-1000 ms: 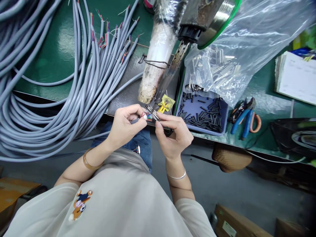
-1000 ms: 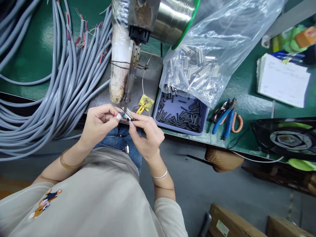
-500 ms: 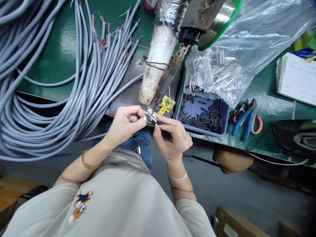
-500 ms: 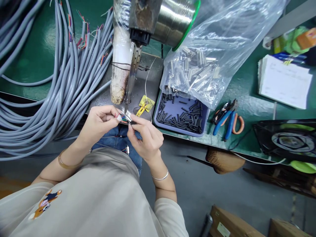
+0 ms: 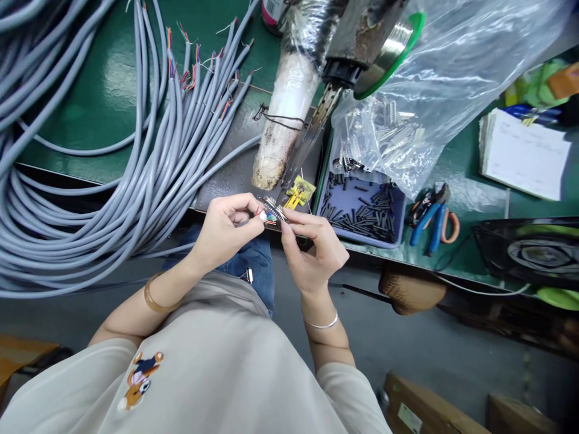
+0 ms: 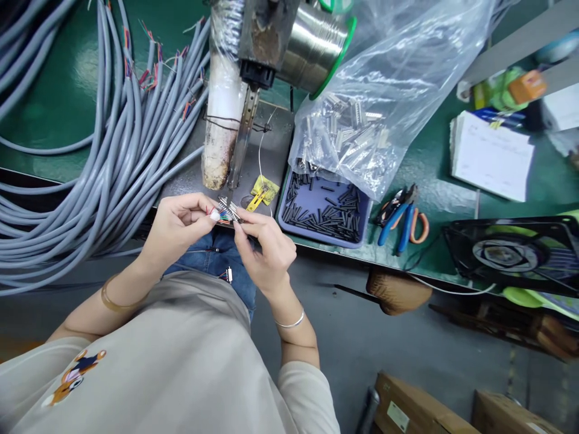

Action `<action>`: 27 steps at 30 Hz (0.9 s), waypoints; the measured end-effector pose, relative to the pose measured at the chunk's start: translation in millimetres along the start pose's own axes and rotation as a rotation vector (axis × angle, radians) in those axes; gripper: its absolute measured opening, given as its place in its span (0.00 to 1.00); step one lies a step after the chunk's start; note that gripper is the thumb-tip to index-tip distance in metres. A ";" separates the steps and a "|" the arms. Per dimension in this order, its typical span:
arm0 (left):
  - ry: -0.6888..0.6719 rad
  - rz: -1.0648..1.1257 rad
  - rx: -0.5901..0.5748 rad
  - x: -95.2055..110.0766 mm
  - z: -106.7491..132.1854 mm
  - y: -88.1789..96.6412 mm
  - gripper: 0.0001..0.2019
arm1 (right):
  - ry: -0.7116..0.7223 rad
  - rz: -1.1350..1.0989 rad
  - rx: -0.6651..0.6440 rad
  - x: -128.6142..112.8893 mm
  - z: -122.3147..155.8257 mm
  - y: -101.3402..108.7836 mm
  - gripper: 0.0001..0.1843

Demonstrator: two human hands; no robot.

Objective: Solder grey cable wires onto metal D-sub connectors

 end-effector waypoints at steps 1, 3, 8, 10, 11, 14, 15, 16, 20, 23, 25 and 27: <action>-0.018 -0.017 0.009 0.3 -0.2 0.5 0.07 | 0.013 0.015 0.002 -0.7 -0.2 -0.3 0.09; -0.032 -0.041 0.019 -1.1 -1.0 1.4 0.07 | 0.030 0.021 0.002 -0.7 -0.7 -1.3 0.09; -0.044 -0.063 0.033 1.0 -2.4 2.5 0.07 | 0.046 0.011 0.003 0.6 -4.2 -2.2 0.09; -0.046 -0.065 0.031 4.6 -2.4 1.9 0.06 | 0.047 0.018 0.007 -0.4 -6.4 -1.5 0.10; -0.048 -0.062 0.029 6.4 -2.3 1.5 0.06 | 0.048 0.022 0.010 -1.2 -7.3 -1.0 0.10; -0.028 -0.029 0.022 6.5 -2.8 1.1 0.05 | 0.077 0.051 0.006 -5.9 -7.4 -0.2 0.10; -0.008 -0.012 0.019 4.1 -3.1 1.0 0.05 | 0.096 0.074 0.002 -8.1 -6.4 -0.2 0.10; 0.018 0.005 0.015 0.9 -3.5 0.8 0.06 | 0.119 0.102 -0.005 -10.5 -4.9 -0.5 0.09; 0.089 0.035 0.000 -9.5 -3.3 0.4 0.07 | 0.209 0.176 -0.026 -19.2 1.3 -0.9 0.09; 0.140 0.049 -0.028 -16.0 -0.6 -1.0 0.07 | 0.189 0.139 -0.034 -17.2 1.6 2.4 0.09; 0.192 0.086 -0.058 -21.8 2.2 -3.0 0.07 | 0.113 0.084 -0.037 -8.6 1.5 6.4 0.09; 0.240 0.143 -0.087 -27.0 4.9 -4.8 0.09 | 0.044 0.036 0.016 0.8 4.3 16.5 0.10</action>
Point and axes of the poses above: each hand's wrist, its own z-axis away from the middle knuckle, its own y-axis out of the back of the hand, x = y × z, the point moved 10 cm from there along -z, towards the middle knuckle, and after that the axes turned 6 degrees about z, right-handed, at the moved point
